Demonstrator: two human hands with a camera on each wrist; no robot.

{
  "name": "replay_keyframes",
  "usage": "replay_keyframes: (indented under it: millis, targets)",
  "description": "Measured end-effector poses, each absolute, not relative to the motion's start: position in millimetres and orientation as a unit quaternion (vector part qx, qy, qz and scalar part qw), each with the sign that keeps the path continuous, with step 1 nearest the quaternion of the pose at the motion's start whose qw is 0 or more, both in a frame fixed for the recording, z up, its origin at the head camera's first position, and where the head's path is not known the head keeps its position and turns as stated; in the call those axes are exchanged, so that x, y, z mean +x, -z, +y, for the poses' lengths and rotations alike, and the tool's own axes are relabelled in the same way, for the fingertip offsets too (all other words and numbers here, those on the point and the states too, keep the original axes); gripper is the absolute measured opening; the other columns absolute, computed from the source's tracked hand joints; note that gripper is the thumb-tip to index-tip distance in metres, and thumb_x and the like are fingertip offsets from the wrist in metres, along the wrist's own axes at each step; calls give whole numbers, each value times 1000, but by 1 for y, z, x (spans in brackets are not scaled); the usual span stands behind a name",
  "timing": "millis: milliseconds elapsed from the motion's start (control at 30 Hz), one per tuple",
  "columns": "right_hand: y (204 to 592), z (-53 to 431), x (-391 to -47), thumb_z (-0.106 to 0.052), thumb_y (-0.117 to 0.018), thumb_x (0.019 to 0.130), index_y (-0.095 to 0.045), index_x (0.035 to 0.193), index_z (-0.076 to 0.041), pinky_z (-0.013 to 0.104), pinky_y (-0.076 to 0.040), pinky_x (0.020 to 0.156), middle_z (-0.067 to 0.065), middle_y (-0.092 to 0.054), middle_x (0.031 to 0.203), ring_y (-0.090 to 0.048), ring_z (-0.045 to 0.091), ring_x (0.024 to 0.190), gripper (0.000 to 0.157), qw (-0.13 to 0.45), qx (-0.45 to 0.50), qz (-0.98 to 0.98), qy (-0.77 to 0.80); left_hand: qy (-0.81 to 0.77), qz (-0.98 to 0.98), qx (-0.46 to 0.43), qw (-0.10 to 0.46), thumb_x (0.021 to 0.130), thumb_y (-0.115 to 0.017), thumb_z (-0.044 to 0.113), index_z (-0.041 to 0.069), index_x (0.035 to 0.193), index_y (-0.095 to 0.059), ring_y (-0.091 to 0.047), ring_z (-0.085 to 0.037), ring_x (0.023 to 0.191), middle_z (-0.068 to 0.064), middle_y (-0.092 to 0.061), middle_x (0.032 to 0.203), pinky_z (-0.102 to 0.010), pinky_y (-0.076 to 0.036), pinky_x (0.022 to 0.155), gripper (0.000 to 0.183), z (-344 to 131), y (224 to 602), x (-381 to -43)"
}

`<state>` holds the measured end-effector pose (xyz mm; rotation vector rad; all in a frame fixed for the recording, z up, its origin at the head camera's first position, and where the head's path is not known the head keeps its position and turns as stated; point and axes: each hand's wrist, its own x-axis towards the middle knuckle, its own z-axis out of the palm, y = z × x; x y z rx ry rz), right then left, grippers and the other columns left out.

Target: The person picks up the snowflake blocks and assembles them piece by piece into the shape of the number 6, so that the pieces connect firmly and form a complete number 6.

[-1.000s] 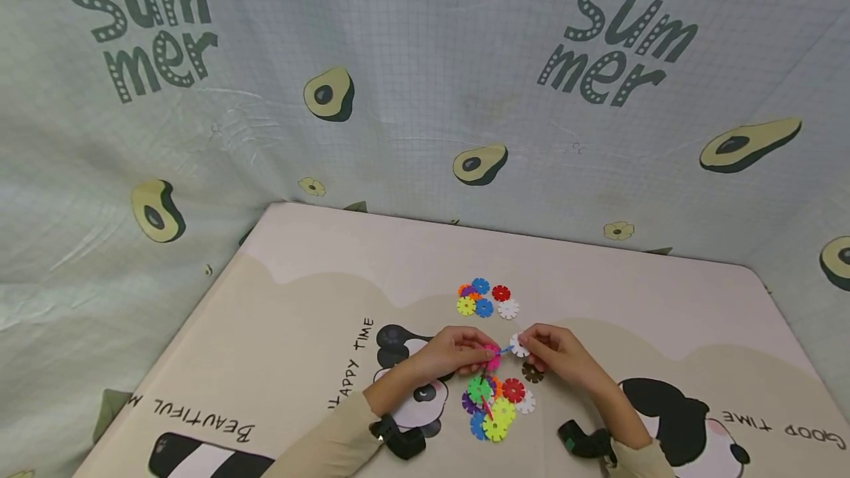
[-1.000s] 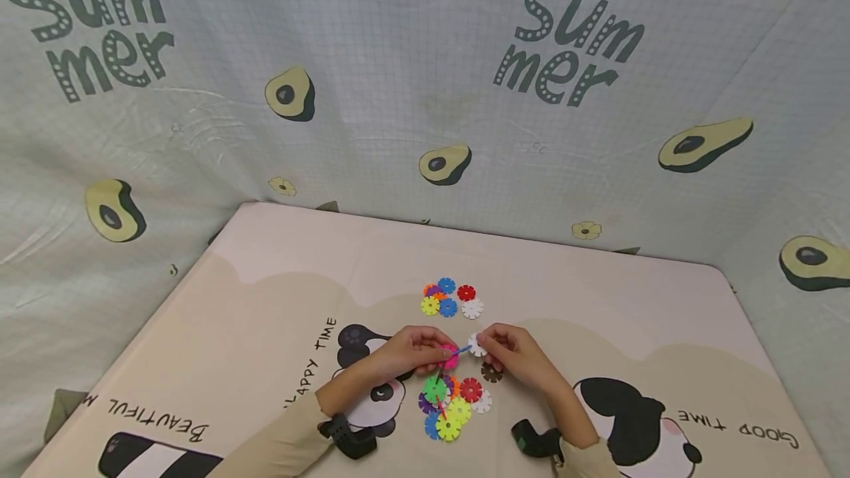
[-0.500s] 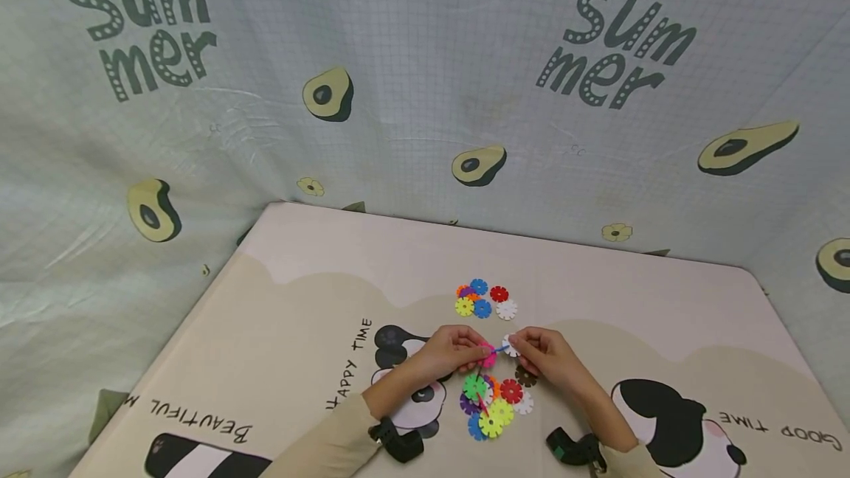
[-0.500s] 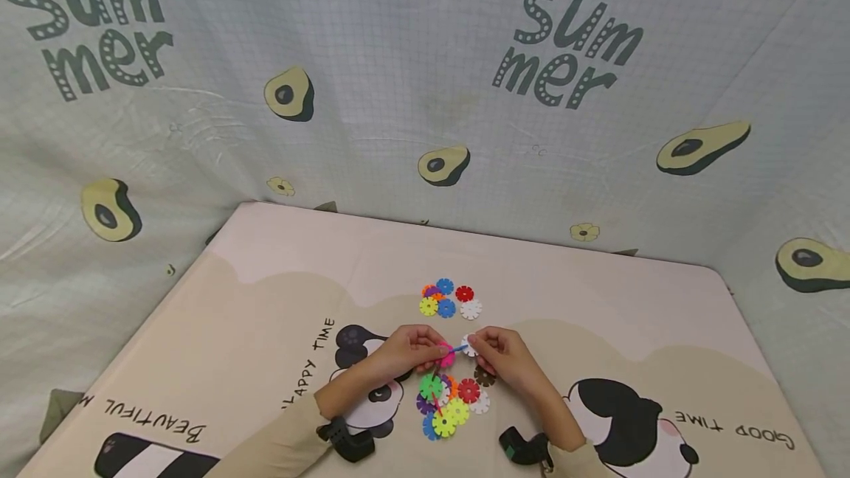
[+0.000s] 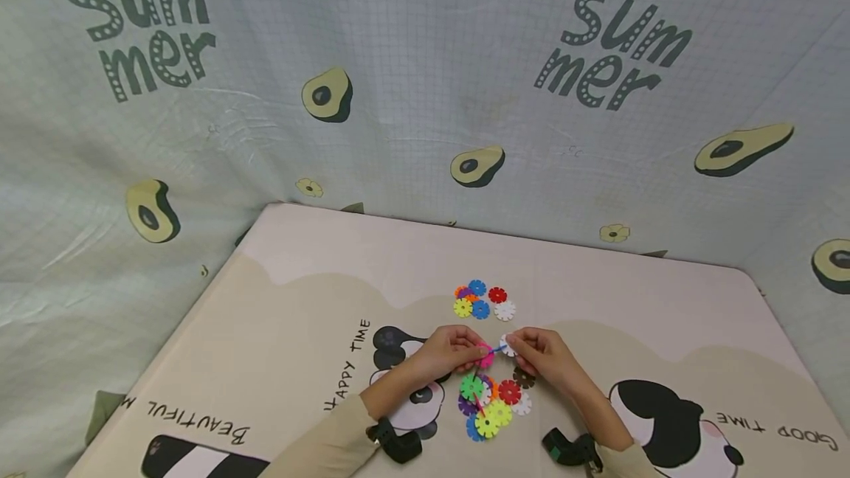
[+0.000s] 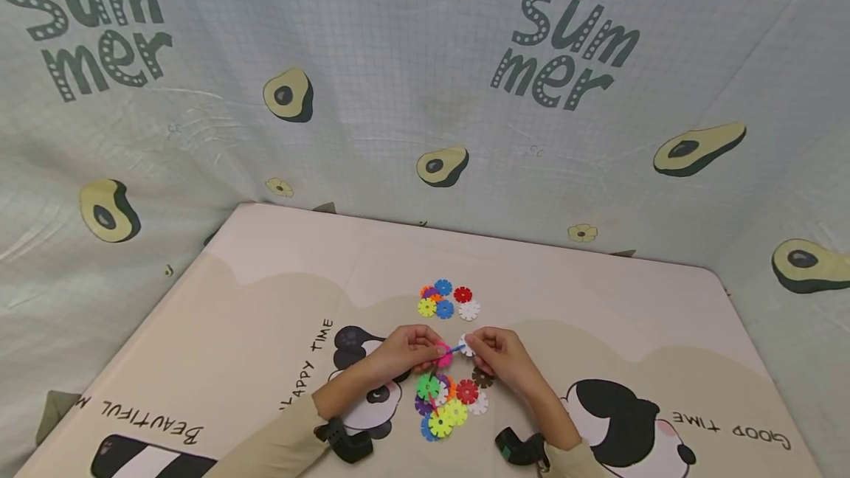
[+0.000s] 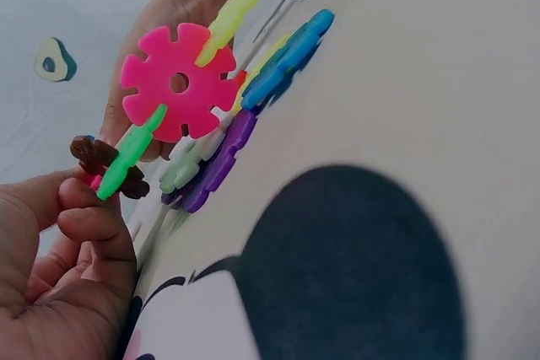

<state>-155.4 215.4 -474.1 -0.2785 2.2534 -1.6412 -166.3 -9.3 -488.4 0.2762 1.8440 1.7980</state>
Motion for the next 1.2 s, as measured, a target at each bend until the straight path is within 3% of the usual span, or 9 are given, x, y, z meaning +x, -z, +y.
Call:
replay_keyframes:
  millis: [200, 333, 433, 600, 867, 1067, 1200]
  targets:
    - [477, 211, -157, -18, -61, 97, -56, 105, 10, 16, -43, 52, 1, -59, 68, -49, 5, 54, 30, 173, -69, 770, 610, -673, 677, 108, 278, 94, -65, 18, 0, 96, -61, -52, -10, 62, 2, -63, 74, -18, -45, 60, 19, -10, 489, -166]
    - [478, 208, -157, -15, -59, 98, -53, 106, 10, 16, -44, 52, 1, -61, 73, -50, 5, 55, 27, 167, -85, 752, 631, -664, 687, 110, 275, 96, -62, 22, -1, 96, -61, -52, -9, 64, 3, -56, 69, -18, -47, 62, 23, -11, 490, -166]
    - [477, 206, -157, -15, -59, 98, -55, 104, 11, 16, -44, 53, 1, -61, 73, -51, 6, 55, 27, 175, -105, 754, 625, -655, 697, 111, 271, 97, -61, 24, -1, 100, -61, -51, -9, 66, 3, -54, 72, -18, -45, 62, 25, -11, 489, -166]
    - [473, 202, -156, -17, -60, 98, -57, 106, 11, 17, -46, 55, 6, -62, 77, -53, 8, 58, 30, 191, -125, 758, 612, -640, 712, 123, 262, 96, -63, 26, 2, 107, -65, -55, -9, 74, 2, -64, 85, -19, -45, 65, 27, -13, 487, -166]
    - [474, 213, -154, -16, -60, 97, -63, 104, 8, 21, -48, 57, 13, -63, 80, -54, 9, 61, 25, 173, -130, 790, 574, -630, 717, 142, 262, 97, -62, 23, 1, 102, -69, -53, -8, 72, 4, -62, 80, -18, -42, 63, 23, -14, 484, -166]
    - [473, 233, -154, -16, -66, 94, -67, 102, 1, 21, -48, 61, 8, -63, 83, -55, 7, 68, 19, 166, -166, 817, 527, -625, 724, 135, 260, 97, -61, 23, 2, 106, -70, -51, -9, 74, 3, -62, 86, -18, -41, 61, 25, -14, 481, -165]
    - [471, 247, -152, -14, -74, 87, -69, 104, -4, 21, -42, 57, 7, -58, 85, -48, 6, 66, 21, 173, -228, 822, 492, -624, 724, 133, 263, 97, -61, 22, 2, 107, -70, -51, -9, 74, 2, -62, 87, -18, -40, 60, 25, -14, 480, -165]
